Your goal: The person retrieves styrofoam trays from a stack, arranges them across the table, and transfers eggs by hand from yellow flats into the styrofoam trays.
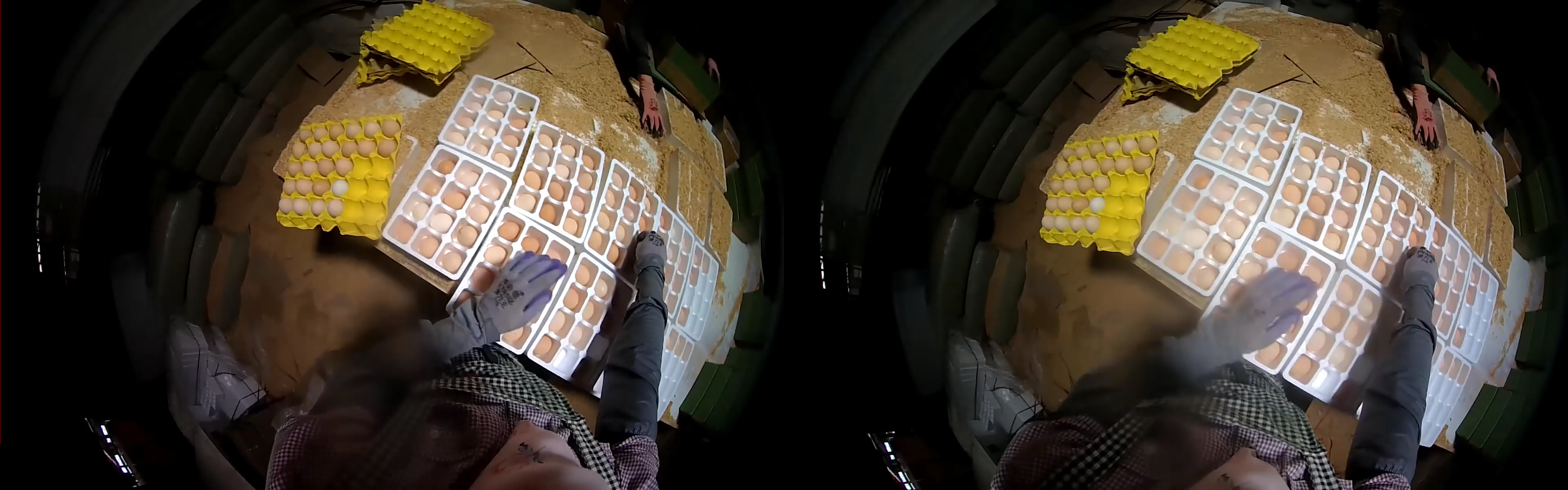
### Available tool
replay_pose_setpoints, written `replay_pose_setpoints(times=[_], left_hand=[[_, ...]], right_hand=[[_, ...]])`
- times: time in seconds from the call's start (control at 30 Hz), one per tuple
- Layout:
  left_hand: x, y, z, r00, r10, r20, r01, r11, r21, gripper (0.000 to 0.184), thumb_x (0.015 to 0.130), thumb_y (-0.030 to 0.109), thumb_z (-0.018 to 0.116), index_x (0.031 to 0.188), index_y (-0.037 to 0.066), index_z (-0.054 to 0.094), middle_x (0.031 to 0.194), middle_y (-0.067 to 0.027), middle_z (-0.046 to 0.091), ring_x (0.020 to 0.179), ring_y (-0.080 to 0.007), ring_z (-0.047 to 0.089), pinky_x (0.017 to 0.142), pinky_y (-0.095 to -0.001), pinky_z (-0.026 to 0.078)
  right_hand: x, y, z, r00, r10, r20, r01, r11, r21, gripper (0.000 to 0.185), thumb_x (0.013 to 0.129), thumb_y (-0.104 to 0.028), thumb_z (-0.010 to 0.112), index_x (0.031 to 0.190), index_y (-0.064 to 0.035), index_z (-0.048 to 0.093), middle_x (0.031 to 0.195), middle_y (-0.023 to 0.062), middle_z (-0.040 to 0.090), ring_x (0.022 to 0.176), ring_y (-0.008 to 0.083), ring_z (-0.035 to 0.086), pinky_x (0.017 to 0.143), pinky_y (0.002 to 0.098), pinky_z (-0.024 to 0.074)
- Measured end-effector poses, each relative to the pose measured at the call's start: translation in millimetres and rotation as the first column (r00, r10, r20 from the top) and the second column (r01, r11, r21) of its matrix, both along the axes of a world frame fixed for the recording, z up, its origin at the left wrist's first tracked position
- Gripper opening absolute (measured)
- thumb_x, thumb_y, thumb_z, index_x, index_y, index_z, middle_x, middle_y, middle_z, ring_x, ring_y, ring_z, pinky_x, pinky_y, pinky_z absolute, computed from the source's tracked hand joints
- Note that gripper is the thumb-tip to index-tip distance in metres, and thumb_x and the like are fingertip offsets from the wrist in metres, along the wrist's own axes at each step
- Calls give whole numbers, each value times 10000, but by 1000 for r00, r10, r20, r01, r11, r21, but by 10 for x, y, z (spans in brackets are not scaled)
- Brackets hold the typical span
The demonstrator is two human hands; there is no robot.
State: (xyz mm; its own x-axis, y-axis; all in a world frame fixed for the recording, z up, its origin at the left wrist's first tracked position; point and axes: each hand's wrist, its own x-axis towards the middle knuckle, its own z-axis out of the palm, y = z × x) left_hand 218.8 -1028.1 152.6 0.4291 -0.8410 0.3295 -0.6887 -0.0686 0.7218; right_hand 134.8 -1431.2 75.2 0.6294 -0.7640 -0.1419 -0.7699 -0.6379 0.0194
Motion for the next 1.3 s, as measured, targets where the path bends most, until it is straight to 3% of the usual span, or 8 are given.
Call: replay_pose_setpoints(times=[0.2,0.37,0.6,0.63,0.77,0.97,1.17,1.3], left_hand=[[2174,1755,-262,218,815,537,-970,240,29,494,869,311,639,1283,63,534,1156,-170,579,1041,-358,561,860,-473,478],[2847,1839,-339,340,695,633,-915,88,395,408,788,389,718,1058,126,562,1059,-104,577,1042,-304,541,832,-443,479],[3107,2462,-233,320,445,-837,-924,344,-170,339,822,120,653,1145,30,602,1098,-119,596,1010,-277,598,872,-380,514],[3160,2539,-226,307,404,-862,-923,346,-167,344,833,94,629,1169,27,605,1123,-118,592,1015,-273,598,874,-366,520],[3459,2239,-231,702,355,617,-669,624,403,427,820,152,660,1227,79,550,1186,-102,577,1037,-338,600,889,-384,498],[3766,2541,-209,924,371,-89,-341,908,243,489,846,152,665,1318,120,546,1167,-137,619,1127,-284,584,957,-379,468],[3853,2047,131,786,338,518,-559,746,361,577,806,323,713,1348,206,552,1465,-143,384,1235,-348,468,997,-421,454],[4018,1503,-318,641,-144,754,-606,507,612,600,710,446,732,1243,189,632,1432,-153,479,1431,-333,291,1110,-551,292]], right_hand=[[1851,2247,624,680,70,730,-629,566,532,461,914,-141,626,1370,-125,561,1126,98,685,908,179,663,819,321,546],[3364,4111,576,433,708,558,-862,506,28,752,826,-184,704,1497,-249,370,1240,119,599,1086,307,582,920,413,493],[3829,3868,500,617,-154,772,-765,113,634,375,781,-256,680,1121,-97,666,1093,134,608,1037,275,601,935,353,488],[3881,3889,532,488,201,849,-842,364,398,359,787,-268,692,1106,-108,655,1110,138,600,1053,297,597,929,377,495],[3871,4739,958,555,790,260,-832,520,194,362,798,-266,690,1140,-162,632,1091,90,648,1009,356,615,853,440,519],[3752,3911,609,671,-291,682,-708,22,706,579,784,-249,769,1303,-56,598,1270,84,583,1161,210,576,983,275,468],[4227,4012,1039,672,726,143,-740,656,149,652,710,-441,828,1274,-180,631,1574,134,262,1292,400,464,1069,432,426],[4331,4035,751,550,834,38,-835,549,28,500,743,-394,737,1184,-169,667,1409,142,455,1265,376,472,1023,420,437]])
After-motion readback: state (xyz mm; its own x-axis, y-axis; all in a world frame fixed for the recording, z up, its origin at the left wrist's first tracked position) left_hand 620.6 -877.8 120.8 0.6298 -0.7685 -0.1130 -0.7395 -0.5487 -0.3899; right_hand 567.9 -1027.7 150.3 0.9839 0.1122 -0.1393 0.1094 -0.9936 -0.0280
